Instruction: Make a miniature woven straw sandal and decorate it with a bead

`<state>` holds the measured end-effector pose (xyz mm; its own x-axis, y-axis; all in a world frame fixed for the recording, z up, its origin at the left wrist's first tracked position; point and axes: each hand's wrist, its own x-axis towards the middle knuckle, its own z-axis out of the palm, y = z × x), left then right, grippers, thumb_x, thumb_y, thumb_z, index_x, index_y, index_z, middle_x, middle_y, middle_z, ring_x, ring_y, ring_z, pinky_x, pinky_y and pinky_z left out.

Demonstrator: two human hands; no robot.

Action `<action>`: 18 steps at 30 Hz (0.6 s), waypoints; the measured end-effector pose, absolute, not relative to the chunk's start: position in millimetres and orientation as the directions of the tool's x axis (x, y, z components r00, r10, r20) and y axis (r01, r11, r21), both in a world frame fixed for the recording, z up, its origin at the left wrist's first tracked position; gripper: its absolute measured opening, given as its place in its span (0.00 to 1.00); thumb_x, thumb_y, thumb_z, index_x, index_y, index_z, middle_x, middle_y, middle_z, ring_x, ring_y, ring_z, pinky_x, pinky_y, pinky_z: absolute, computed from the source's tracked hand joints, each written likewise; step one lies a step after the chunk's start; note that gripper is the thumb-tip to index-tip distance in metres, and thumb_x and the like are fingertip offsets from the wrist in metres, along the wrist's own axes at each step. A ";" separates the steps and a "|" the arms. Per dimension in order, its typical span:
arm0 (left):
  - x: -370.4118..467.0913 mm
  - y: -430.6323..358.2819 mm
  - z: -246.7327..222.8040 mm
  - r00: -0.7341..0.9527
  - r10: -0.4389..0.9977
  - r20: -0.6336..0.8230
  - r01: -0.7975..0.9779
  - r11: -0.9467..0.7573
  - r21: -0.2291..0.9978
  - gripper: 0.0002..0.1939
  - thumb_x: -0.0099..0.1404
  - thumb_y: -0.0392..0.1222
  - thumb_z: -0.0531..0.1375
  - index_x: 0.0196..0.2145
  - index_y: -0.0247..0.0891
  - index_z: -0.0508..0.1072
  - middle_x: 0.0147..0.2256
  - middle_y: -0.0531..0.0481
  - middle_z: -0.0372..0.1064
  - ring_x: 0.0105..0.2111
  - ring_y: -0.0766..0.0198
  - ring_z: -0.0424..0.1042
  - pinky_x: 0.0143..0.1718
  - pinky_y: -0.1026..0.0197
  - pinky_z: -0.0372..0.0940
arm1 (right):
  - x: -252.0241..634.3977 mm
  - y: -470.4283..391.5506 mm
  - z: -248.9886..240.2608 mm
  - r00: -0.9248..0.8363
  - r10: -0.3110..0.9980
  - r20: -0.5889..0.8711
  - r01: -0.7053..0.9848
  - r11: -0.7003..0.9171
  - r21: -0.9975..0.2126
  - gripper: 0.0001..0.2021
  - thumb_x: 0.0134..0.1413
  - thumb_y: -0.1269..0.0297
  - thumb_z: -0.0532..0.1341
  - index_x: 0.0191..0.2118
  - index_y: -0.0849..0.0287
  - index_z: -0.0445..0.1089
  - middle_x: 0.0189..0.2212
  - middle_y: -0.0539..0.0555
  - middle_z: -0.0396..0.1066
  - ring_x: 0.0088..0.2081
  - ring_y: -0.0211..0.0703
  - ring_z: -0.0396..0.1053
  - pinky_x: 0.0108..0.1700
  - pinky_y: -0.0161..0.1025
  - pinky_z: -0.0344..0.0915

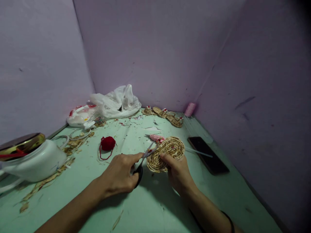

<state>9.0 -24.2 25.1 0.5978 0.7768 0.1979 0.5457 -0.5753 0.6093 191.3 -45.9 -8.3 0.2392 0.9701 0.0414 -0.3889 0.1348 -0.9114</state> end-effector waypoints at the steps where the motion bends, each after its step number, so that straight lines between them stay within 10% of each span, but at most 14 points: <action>1: 8.9 -23.6 24.1 0.615 0.761 0.205 0.562 -0.606 0.563 0.23 0.47 0.33 0.52 0.43 0.38 0.70 0.30 0.49 0.72 0.30 0.60 0.70 0.31 0.61 0.63 | 190.6 -46.2 -8.4 0.231 0.972 0.047 -0.379 0.134 -0.915 0.12 0.39 0.70 0.65 0.35 0.60 0.70 0.31 0.51 0.75 0.32 0.46 0.71 0.37 0.42 0.68; 18: 7.2 -23.3 22.5 0.712 0.687 0.147 0.519 -0.655 0.549 0.16 0.52 0.31 0.50 0.39 0.34 0.69 0.24 0.52 0.68 0.24 0.67 0.65 0.26 0.65 0.60 | 190.4 -47.0 -6.6 0.258 0.965 0.040 -0.402 0.145 -0.904 0.15 0.38 0.72 0.64 0.38 0.60 0.69 0.30 0.51 0.74 0.32 0.44 0.71 0.36 0.41 0.69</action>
<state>7.2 -23.3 22.5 0.7116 0.6870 0.1469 0.5193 -0.6552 0.5487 190.4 -47.0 -6.6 0.2578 0.9654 0.0400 -0.4018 0.1447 -0.9042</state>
